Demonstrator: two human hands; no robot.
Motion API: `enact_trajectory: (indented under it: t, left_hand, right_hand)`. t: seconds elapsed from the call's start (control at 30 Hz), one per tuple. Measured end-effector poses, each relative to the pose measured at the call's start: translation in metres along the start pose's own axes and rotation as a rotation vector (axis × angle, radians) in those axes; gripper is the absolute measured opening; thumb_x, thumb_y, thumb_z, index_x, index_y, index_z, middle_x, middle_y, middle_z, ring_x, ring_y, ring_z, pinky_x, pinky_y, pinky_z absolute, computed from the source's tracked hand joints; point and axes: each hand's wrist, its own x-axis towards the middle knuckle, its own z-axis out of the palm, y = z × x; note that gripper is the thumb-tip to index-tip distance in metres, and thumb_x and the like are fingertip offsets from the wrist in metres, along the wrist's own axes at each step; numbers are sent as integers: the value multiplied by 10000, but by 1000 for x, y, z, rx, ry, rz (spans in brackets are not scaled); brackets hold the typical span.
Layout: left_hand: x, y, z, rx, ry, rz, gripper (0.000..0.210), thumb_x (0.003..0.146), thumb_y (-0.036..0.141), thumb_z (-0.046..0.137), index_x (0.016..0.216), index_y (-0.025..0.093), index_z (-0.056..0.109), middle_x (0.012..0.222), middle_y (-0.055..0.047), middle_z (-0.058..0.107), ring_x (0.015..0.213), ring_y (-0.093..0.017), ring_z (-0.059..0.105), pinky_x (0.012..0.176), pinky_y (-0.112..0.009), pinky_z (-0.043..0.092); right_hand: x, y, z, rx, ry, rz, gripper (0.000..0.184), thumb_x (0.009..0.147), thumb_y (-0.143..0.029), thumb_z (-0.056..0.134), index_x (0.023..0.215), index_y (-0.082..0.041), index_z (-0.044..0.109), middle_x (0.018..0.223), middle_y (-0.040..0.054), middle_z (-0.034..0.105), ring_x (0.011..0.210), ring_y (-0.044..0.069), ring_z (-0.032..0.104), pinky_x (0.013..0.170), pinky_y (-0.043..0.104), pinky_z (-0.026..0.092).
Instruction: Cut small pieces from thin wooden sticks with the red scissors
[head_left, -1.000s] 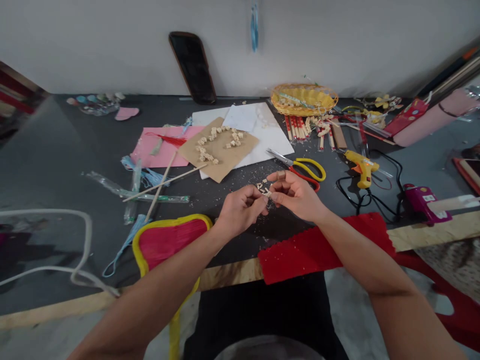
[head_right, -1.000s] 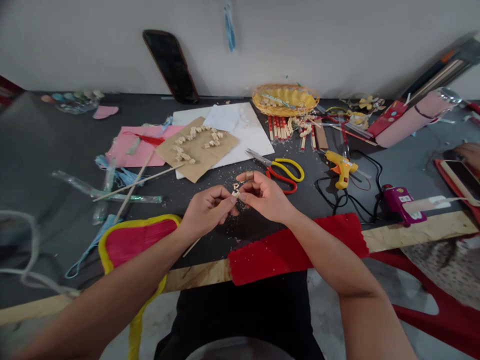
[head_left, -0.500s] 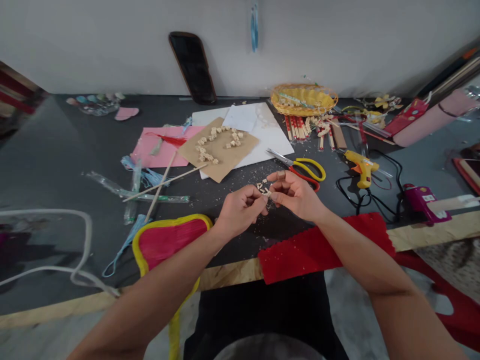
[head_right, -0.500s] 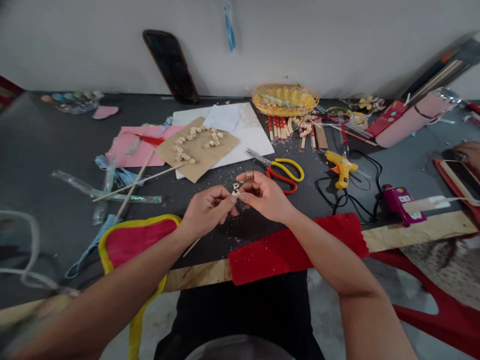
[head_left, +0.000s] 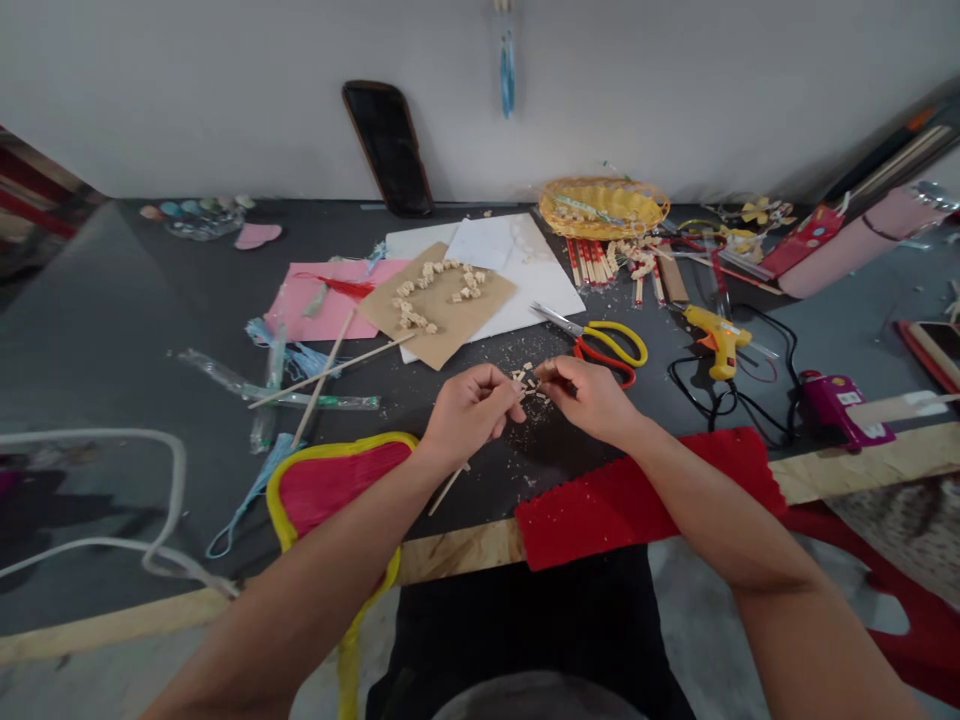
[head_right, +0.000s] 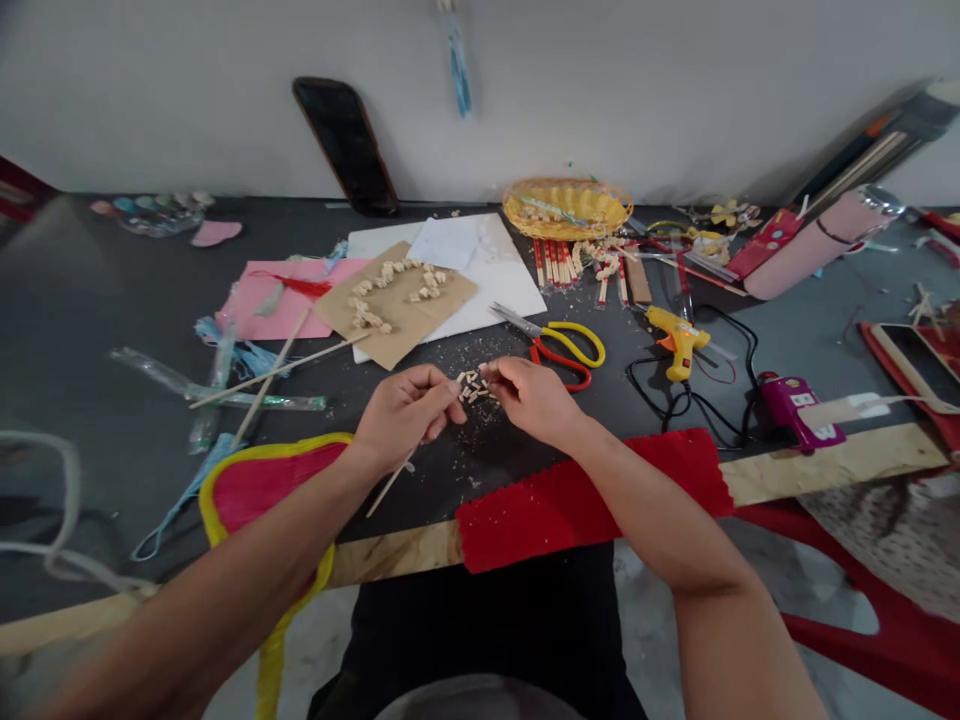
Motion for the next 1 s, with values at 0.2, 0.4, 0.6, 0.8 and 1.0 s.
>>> enact_trajectory:
  t: [0.2,0.4,0.6,0.8,1.0]
  left_hand:
    - [1,7,0,-124,26,-40,249,744,288,663,616,166,487,511,4,637,299,-16,369,307,-146,220]
    - [5,8,-7,-194,56,-42,251,736,299,672,627,162,492,507,5,638,290,-15,363,306,-144,213]
    - [7,7,-10,-230,105,31,233,750,283,661,635,166,495,508,14,628,295,-17,376,317,-151,241]
    - [6,8,-10,-238,115,49,215,762,283,650,652,171,503,509,19,627,298,-19,378,316,-158,232]
    - [5,10,-11,-260,125,59,237,752,296,664,644,173,492,507,20,625,301,-16,371,325,-159,233]
  right_hand:
    - [4,2,-8,-115,28,-27,208,871,-123,480,916,-205,666,958,60,721,921,187,669,851,353,524]
    - [7,13,-35,-592,159,70,179,873,-247,575,1022,-178,645,1068,126,679,1035,297,574,933,465,452]
    - [5,30,-41,-817,101,184,328,874,-265,531,1163,-122,586,1146,205,609,1070,349,517,913,495,421]
    - [5,35,-46,-799,75,227,390,839,-263,557,1200,-116,557,1059,180,649,1008,325,582,904,479,433]
    - [8,27,-49,-680,206,314,383,775,-309,625,1132,-176,582,1010,136,638,899,286,619,776,413,479]
